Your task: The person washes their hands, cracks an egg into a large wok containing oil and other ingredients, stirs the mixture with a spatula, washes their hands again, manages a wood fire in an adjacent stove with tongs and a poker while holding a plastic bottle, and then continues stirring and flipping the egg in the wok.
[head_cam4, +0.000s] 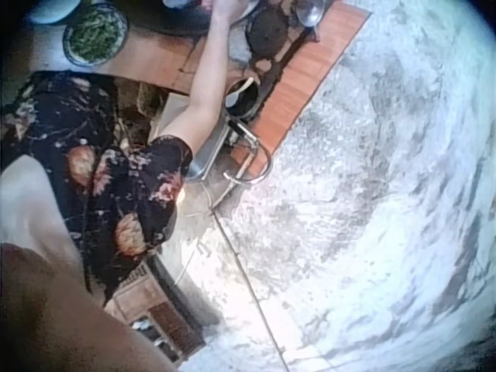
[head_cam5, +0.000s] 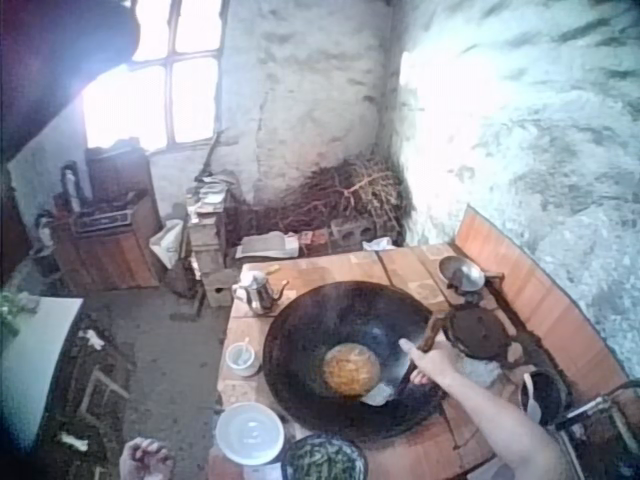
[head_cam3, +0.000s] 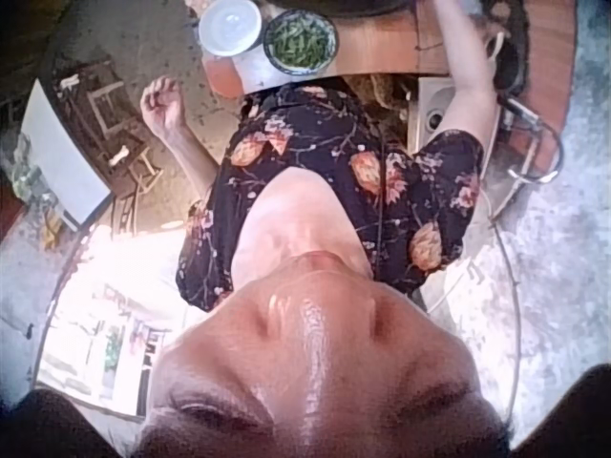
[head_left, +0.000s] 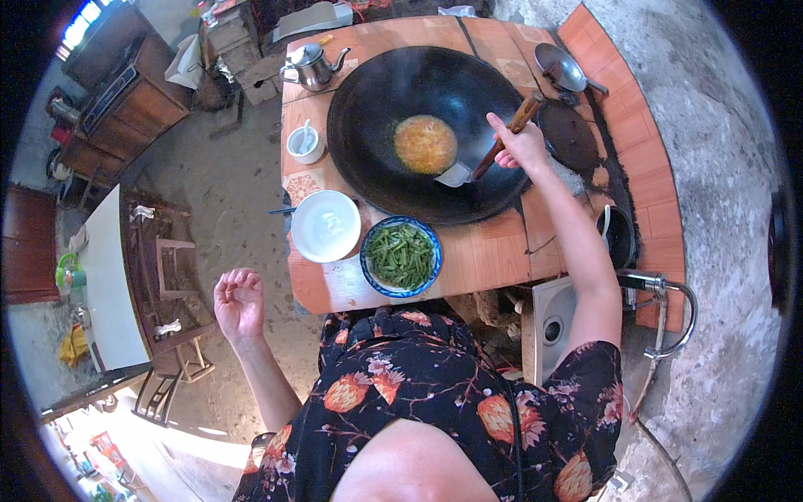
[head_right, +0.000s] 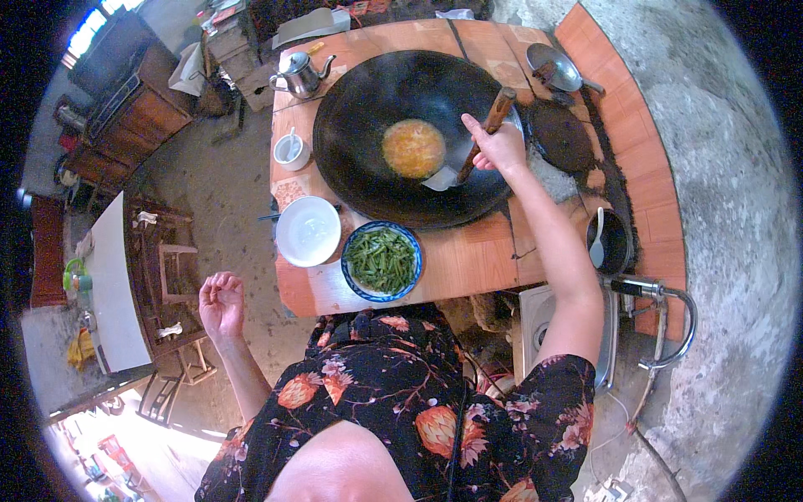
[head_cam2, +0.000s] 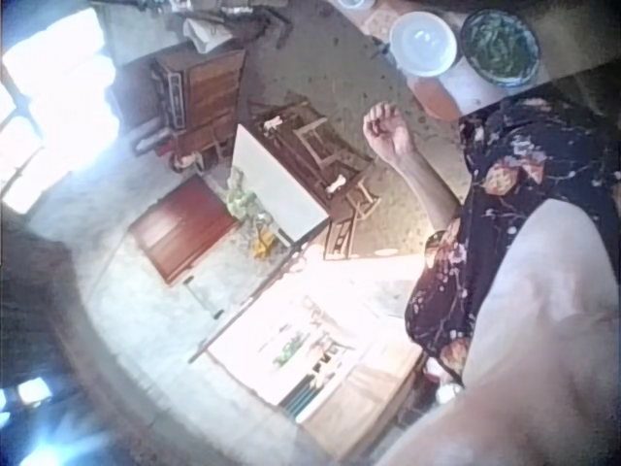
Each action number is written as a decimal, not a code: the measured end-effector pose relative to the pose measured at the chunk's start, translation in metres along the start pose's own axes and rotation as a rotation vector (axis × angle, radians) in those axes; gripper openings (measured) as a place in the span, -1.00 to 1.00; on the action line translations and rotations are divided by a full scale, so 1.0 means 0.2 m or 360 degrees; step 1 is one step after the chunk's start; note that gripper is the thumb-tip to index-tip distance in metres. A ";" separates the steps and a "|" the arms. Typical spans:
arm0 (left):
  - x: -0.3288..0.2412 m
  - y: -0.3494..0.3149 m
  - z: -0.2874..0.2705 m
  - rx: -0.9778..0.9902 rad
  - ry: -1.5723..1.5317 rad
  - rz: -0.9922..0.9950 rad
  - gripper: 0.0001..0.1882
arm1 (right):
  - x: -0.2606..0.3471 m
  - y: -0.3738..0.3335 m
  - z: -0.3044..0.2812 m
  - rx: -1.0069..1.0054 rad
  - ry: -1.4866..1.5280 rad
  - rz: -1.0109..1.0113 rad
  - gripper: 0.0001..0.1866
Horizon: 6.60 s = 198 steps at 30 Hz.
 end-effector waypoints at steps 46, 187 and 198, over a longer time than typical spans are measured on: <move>0.02 -0.06 -0.08 -0.0084 0.0036 0.0166 -0.89 | 0.27 0.42 0.09 0.0734 -0.0609 -0.1061 -0.83; 3.66 -1.13 -1.06 0.1628 0.2882 -0.1960 -0.75 | -2.26 -1.41 -0.67 -0.1025 0.2243 0.0639 -0.69; 3.56 -1.25 -0.81 0.0978 0.2605 -0.1856 -0.51 | -2.18 -1.46 -0.66 -0.0790 0.2452 0.0176 -0.71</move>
Point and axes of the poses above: each hand's wrist, its own y-axis towards the middle knuckle, its own z-axis out of the palm, x = y × z, the point moved 1 cm from there along y, towards the middle knuckle, and after that the axes turned 5 degrees about x, right-handed, at the moved point
